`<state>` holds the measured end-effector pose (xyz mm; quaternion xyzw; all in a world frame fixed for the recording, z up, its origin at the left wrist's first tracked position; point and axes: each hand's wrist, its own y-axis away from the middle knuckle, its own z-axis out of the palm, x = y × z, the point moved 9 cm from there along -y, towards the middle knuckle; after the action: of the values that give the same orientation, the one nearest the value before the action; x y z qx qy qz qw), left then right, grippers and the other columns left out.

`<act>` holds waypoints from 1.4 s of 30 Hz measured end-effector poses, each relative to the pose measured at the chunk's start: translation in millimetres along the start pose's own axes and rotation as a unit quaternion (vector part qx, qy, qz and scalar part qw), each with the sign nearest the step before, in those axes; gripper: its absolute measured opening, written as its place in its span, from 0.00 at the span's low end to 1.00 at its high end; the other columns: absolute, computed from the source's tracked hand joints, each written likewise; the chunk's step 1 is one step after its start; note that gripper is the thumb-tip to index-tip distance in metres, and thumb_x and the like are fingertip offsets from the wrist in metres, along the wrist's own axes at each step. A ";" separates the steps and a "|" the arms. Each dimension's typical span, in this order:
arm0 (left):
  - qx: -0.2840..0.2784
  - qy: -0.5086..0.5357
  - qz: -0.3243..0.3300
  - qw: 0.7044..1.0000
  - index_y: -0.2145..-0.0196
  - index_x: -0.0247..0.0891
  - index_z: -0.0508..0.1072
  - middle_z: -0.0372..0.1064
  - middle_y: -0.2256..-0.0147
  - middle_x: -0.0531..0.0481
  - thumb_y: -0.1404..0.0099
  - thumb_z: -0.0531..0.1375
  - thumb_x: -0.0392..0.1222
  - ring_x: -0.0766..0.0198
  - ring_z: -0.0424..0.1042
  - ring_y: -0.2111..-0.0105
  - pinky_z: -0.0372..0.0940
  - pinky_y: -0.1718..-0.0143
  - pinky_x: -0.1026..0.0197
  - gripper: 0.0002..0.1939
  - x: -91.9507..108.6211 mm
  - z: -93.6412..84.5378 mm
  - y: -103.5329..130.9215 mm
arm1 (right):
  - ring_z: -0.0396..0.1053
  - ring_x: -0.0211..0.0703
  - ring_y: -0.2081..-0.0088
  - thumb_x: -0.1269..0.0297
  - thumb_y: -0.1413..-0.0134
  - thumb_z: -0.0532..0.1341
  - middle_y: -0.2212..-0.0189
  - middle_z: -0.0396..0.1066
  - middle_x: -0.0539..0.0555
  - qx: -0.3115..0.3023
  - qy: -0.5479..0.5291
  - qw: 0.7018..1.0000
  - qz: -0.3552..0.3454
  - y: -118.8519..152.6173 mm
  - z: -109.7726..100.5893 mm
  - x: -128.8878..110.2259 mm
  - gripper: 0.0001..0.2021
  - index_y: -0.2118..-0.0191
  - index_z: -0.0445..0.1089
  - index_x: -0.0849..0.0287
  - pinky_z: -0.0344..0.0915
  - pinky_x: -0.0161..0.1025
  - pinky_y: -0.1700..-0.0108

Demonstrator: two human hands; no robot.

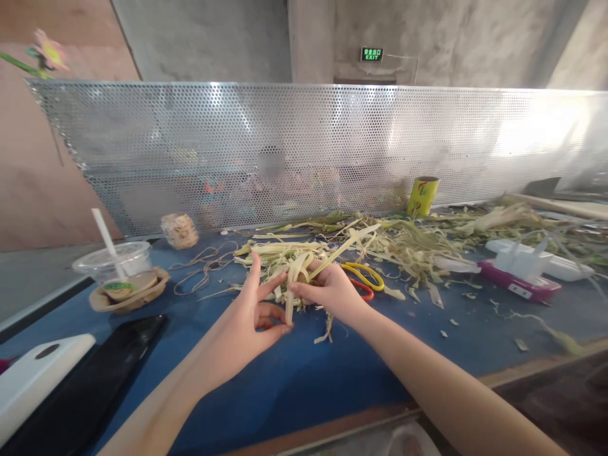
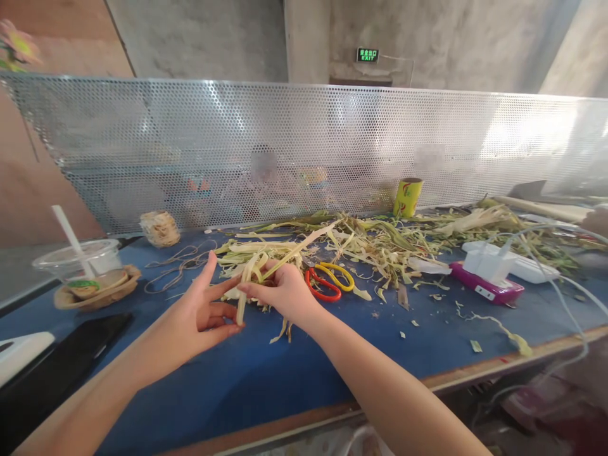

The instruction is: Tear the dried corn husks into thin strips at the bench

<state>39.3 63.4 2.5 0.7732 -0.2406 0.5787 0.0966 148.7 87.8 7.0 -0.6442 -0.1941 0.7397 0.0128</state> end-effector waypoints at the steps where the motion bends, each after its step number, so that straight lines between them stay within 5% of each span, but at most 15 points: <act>1: -0.004 0.002 -0.006 1.000 0.44 0.59 0.15 0.43 0.38 0.40 0.46 0.60 0.35 0.67 0.69 0.69 0.66 0.67 0.57 0.56 0.1 0.3 0.9 | 0.59 0.29 0.80 0.59 0.62 0.66 0.80 0.64 0.46 0.012 -0.011 1.000 -0.007 -1.0 -3.6 -1.7 0.13 0.70 0.67 0.61 0.56 0.30 0.78; 5: -0.049 -0.025 -0.070 0.996 0.45 0.59 0.13 0.44 0.39 0.38 0.46 0.61 0.35 0.66 0.69 0.70 0.65 0.70 0.58 0.58 -9.9 5.7 7.7 | 0.52 0.26 0.84 0.59 0.62 0.66 0.83 0.61 0.43 0.050 -0.085 0.995 -0.030 -5.4 -17.7 -8.1 0.13 0.70 0.67 0.60 0.50 0.30 0.81; 10: -0.104 -0.071 -0.129 0.984 0.45 0.56 0.11 0.48 0.40 0.39 0.45 0.58 0.35 0.65 0.69 0.69 0.65 0.68 0.59 0.55 -25.7 7.6 19.3 | 0.55 0.28 0.82 0.62 0.65 0.68 0.82 0.64 0.45 0.089 -0.139 0.986 -0.037 -5.1 -30.1 -16.9 0.14 0.70 0.66 0.60 0.51 0.30 0.80; 18: -0.135 -0.116 -0.145 0.973 0.42 0.51 0.15 0.61 0.46 0.38 0.50 0.61 0.33 0.64 0.70 0.71 0.65 0.70 0.61 0.59 -35.1 1.2 26.2 | 0.53 0.26 0.83 0.63 0.61 0.67 0.82 0.63 0.44 -0.001 -0.120 0.992 -0.027 -1.8 -12.8 -17.8 0.12 0.68 0.68 0.60 0.51 0.30 0.80; 25: 0.095 0.039 -0.036 0.994 0.40 0.44 0.19 0.58 0.44 0.39 0.45 0.61 0.45 0.56 0.66 0.51 0.63 0.55 0.58 0.55 11.5 -27.6 3.4 | 0.56 0.27 0.83 0.58 0.55 0.63 0.80 0.67 0.48 -0.081 -0.097 0.992 -0.013 6.2 6.7 -17.0 0.13 0.65 0.68 0.61 0.53 0.30 0.79; 29: 0.185 0.046 0.009 0.982 0.38 0.42 0.32 0.72 0.57 0.42 0.48 0.64 0.45 0.57 0.73 0.63 0.68 0.63 0.59 0.52 30.6 -34.2 3.5 | 0.60 0.28 0.80 0.61 0.57 0.65 0.80 0.67 0.47 -0.081 -0.048 0.995 0.014 8.3 9.2 -12.2 0.11 0.66 0.69 0.61 0.56 0.29 0.78; 37: 0.250 0.052 0.086 0.963 0.39 0.45 0.45 0.76 0.74 0.51 0.53 0.67 0.40 0.67 0.68 0.83 0.67 0.80 0.64 0.49 41.7 -40.7 11.3 | 0.59 0.27 0.81 0.66 0.61 0.66 0.81 0.64 0.44 -0.040 0.013 0.999 0.022 6.2 7.2 -6.6 0.10 0.71 0.66 0.61 0.56 0.28 0.78; 42: 0.326 0.098 0.118 0.933 0.41 0.44 0.53 0.75 0.75 0.52 0.51 0.66 0.40 0.66 0.69 0.80 0.66 0.79 0.64 0.42 36.6 -64.3 15.2 | 0.59 0.27 0.82 0.64 0.61 0.67 0.83 0.63 0.44 -0.018 -0.023 0.999 0.026 5.3 2.2 -5.4 0.11 0.74 0.64 0.61 0.56 0.27 0.80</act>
<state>-14.7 68.3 55.0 0.6674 -0.1174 0.7058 -0.2065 148.7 80.9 10.7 -0.6316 -0.1912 0.7511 -0.0223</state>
